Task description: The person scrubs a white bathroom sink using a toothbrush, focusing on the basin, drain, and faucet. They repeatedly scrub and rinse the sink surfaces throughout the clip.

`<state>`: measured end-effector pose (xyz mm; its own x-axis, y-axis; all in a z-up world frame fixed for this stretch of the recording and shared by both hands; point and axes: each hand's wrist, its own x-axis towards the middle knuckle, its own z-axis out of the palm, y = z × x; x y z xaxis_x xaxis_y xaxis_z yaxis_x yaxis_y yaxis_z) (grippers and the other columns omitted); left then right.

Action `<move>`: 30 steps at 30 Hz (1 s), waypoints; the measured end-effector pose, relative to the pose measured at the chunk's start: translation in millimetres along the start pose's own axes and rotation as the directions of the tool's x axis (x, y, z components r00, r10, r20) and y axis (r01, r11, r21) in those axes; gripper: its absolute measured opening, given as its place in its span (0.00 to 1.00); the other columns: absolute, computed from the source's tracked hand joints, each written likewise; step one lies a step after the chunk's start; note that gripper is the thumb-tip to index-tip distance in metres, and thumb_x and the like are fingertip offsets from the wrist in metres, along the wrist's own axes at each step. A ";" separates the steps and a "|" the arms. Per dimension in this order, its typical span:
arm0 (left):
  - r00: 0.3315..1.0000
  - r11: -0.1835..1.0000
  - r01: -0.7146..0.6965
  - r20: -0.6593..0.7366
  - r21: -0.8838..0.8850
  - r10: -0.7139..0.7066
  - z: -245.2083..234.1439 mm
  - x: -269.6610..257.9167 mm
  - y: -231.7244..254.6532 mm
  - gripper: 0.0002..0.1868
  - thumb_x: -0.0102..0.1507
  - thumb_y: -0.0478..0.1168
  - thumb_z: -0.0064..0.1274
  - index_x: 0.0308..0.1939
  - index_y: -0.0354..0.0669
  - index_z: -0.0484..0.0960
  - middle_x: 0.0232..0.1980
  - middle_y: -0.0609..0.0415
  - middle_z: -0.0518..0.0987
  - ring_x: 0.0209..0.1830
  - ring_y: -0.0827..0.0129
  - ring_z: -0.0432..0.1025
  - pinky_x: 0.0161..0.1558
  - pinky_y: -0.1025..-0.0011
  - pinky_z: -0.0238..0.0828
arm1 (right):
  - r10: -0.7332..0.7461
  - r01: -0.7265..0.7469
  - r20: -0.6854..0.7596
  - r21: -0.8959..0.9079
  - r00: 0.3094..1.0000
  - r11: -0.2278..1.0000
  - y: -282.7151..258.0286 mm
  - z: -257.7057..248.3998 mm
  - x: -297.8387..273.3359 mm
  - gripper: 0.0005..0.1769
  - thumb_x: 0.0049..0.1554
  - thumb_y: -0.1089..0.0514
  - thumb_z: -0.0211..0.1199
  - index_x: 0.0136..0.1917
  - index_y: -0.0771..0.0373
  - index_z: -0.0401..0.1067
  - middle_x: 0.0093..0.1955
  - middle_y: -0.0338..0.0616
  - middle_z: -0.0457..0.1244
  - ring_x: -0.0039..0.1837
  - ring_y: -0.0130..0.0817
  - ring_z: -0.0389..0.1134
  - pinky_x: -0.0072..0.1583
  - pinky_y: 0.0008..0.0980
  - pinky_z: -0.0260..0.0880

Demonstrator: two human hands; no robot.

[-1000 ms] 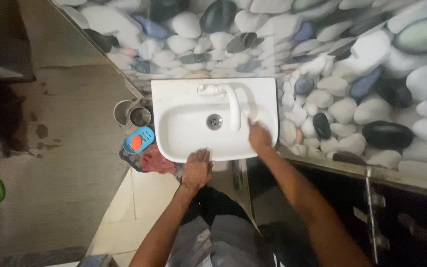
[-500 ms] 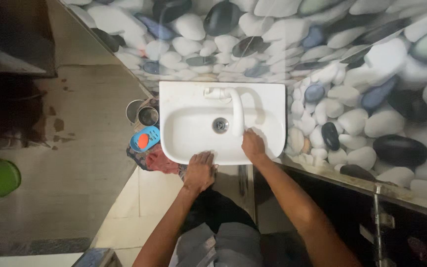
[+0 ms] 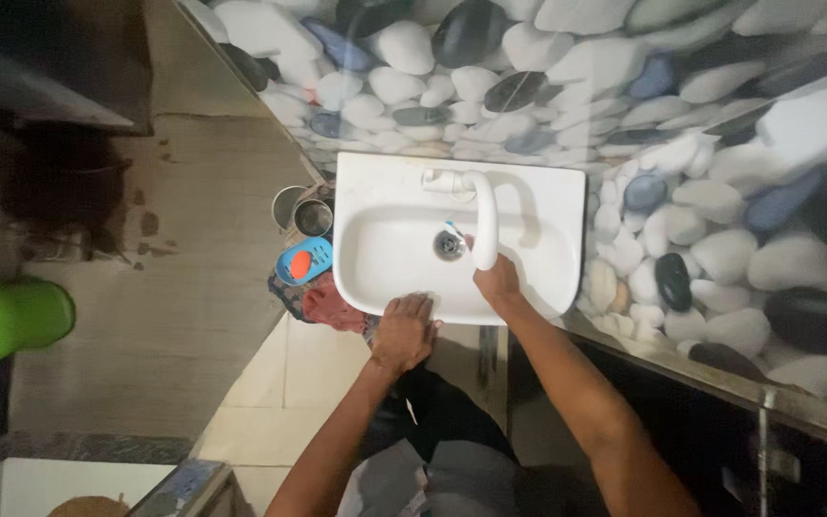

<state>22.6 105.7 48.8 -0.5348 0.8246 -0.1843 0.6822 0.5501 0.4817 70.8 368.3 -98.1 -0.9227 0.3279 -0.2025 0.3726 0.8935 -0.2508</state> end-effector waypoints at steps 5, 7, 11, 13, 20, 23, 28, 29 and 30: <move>0.999 0.999 0.037 0.027 -0.017 -0.037 -1.4 1.7 1.4 0.29 0.69 0.50 0.42 0.67 0.33 0.72 0.69 0.41 0.71 0.72 0.52 0.62 0.71 0.54 0.52 | -0.122 0.119 -0.042 -0.070 0.992 0.990 -66.5 3.4 32.1 0.27 0.60 0.64 0.48 0.72 0.57 0.65 0.63 0.53 0.63 0.52 0.52 0.73 0.52 0.48 0.75; 0.999 0.999 0.034 0.022 -0.006 -0.034 -1.0 2.5 2.5 0.29 0.69 0.50 0.42 0.67 0.32 0.71 0.69 0.40 0.71 0.72 0.52 0.61 0.71 0.54 0.52 | -0.112 0.121 0.103 -0.078 0.988 0.990 -97.5 -1.2 39.3 0.26 0.63 0.64 0.47 0.74 0.61 0.63 0.65 0.54 0.62 0.48 0.52 0.73 0.50 0.50 0.75; 0.998 0.998 0.051 0.045 -0.022 -0.050 -4.5 3.0 4.7 0.30 0.69 0.51 0.42 0.67 0.32 0.71 0.69 0.40 0.71 0.71 0.51 0.61 0.70 0.54 0.52 | -0.248 0.247 0.087 0.030 0.965 0.969 -125.8 -6.5 35.1 0.25 0.62 0.65 0.48 0.73 0.63 0.64 0.65 0.52 0.63 0.48 0.53 0.73 0.50 0.50 0.75; 0.995 0.996 0.075 0.065 -0.038 -0.072 -5.5 0.4 4.8 0.30 0.69 0.52 0.41 0.68 0.35 0.71 0.69 0.43 0.72 0.72 0.53 0.63 0.71 0.55 0.53 | -0.223 0.203 0.140 0.141 0.965 0.969 -121.0 -7.3 33.5 0.22 0.65 0.60 0.48 0.71 0.60 0.67 0.60 0.53 0.65 0.50 0.53 0.72 0.52 0.50 0.74; 0.997 0.995 0.071 0.013 0.072 -0.072 3.3 3.7 -18.3 0.32 0.68 0.56 0.43 0.63 0.32 0.74 0.67 0.36 0.72 0.69 0.44 0.62 0.70 0.48 0.51 | -0.257 0.255 -0.102 -0.037 0.961 0.966 -73.3 -15.2 67.1 0.15 0.62 0.53 0.52 0.56 0.61 0.73 0.50 0.51 0.68 0.45 0.53 0.73 0.47 0.51 0.74; 0.991 0.983 0.122 -0.069 0.134 -0.114 -0.4 5.7 -57.5 0.31 0.68 0.56 0.42 0.60 0.30 0.75 0.66 0.34 0.73 0.71 0.41 0.61 0.73 0.45 0.47 | -0.291 0.285 -0.087 -0.067 0.953 0.956 -108.5 -2.7 74.8 0.16 0.65 0.51 0.52 0.54 0.64 0.73 0.46 0.51 0.68 0.40 0.53 0.72 0.43 0.52 0.73; 0.998 0.998 -0.008 -0.064 0.069 0.012 -9.9 -22.0 -90.8 0.26 0.70 0.48 0.42 0.61 0.27 0.75 0.66 0.34 0.74 0.72 0.43 0.62 0.77 0.49 0.46 | -0.338 0.311 0.075 0.246 0.938 0.918 -131.3 10.3 55.7 0.12 0.63 0.54 0.53 0.47 0.65 0.72 0.41 0.54 0.67 0.39 0.51 0.72 0.41 0.48 0.75; 0.997 0.998 -0.002 -0.080 0.067 0.008 -7.6 -29.2 -87.7 0.26 0.70 0.48 0.42 0.61 0.27 0.74 0.66 0.34 0.73 0.72 0.42 0.61 0.77 0.49 0.46 | -0.280 0.225 0.211 0.251 0.936 0.941 -125.2 5.4 55.6 0.12 0.64 0.56 0.52 0.47 0.66 0.71 0.40 0.55 0.68 0.38 0.48 0.73 0.39 0.46 0.76; 0.994 0.998 0.002 -0.109 0.068 0.006 -4.4 -32.9 -82.1 0.26 0.70 0.47 0.43 0.62 0.27 0.74 0.67 0.34 0.72 0.73 0.42 0.61 0.77 0.49 0.45 | -0.222 0.146 0.336 0.238 0.915 0.960 -120.4 -2.6 65.0 0.12 0.64 0.57 0.50 0.47 0.67 0.70 0.39 0.55 0.68 0.36 0.45 0.74 0.37 0.44 0.78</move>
<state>-18.0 32.8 19.1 -0.5822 0.8084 -0.0871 0.7135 0.5593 0.4220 -34.3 282.9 -78.6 -0.8944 -0.0012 -0.4474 0.2467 0.8328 -0.4955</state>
